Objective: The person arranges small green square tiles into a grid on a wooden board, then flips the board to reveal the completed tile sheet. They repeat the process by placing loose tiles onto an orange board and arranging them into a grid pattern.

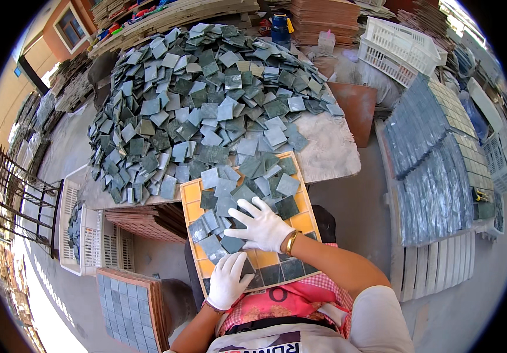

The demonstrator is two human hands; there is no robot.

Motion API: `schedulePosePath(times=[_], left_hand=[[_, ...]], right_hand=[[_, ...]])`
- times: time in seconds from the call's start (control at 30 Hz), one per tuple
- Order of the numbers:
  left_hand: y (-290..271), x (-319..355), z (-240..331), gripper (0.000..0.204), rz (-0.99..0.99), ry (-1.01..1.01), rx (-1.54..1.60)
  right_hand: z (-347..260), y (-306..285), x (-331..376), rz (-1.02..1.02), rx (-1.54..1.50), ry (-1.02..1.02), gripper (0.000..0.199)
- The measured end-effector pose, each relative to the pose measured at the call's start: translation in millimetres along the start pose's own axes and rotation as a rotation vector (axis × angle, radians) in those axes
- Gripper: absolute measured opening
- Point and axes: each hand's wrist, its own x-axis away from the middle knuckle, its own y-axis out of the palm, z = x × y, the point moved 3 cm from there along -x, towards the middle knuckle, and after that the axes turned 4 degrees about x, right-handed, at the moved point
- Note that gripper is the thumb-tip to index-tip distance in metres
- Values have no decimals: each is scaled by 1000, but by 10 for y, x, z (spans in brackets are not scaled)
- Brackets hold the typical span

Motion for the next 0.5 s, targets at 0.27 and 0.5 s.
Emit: schedulePosePath(times=[0.27,0.5], left_hand=[[11,-25,6,54,21,7,-30],[-60,-41,57,53,31,-6,-14]], right_hand=[[606,-175,-364,-19,217,21,56],[553,-525,-544,208,-12,447,31]])
